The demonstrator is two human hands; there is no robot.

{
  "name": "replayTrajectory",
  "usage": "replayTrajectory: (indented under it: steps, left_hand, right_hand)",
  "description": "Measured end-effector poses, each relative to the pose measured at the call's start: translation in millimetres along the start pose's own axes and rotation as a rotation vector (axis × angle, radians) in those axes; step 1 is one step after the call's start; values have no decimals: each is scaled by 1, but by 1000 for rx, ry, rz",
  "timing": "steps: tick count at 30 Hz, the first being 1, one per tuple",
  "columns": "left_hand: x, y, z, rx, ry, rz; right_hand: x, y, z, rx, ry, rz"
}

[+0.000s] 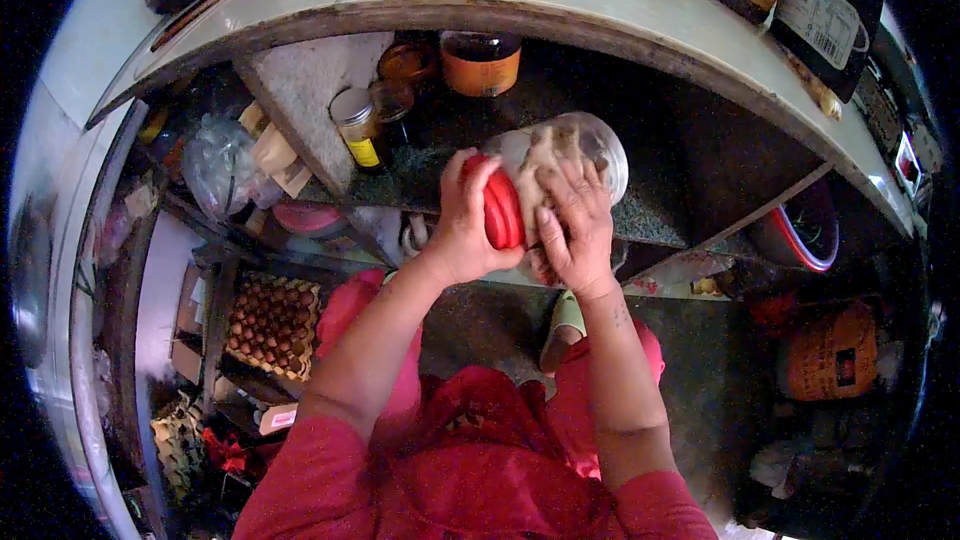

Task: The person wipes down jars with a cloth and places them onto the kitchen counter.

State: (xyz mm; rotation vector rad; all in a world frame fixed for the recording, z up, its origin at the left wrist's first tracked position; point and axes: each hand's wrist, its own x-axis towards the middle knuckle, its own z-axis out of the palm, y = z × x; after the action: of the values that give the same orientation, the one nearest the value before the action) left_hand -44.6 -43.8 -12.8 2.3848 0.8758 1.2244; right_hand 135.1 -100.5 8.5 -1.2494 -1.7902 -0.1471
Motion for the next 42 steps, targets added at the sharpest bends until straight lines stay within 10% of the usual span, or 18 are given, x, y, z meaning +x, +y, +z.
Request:
replayTrajectory:
  steps: [13, 19, 29, 42]
  left_hand:
    - [0, 14, -7, 166, -69, 298]
    - [3, 22, -12, 191, -68, 311]
    - [72, 67, -51, 421, -293, 209]
    - [129, 53, -11, 381, -225, 147]
  right_hand:
    - [13, 56, -17, 126, 229, 217]
    - [-1, 72, -4, 405, 362, 706]
    - [-24, 87, -20, -178, -72, 786]
    - [-22, 83, -50, 1185, 568, 879]
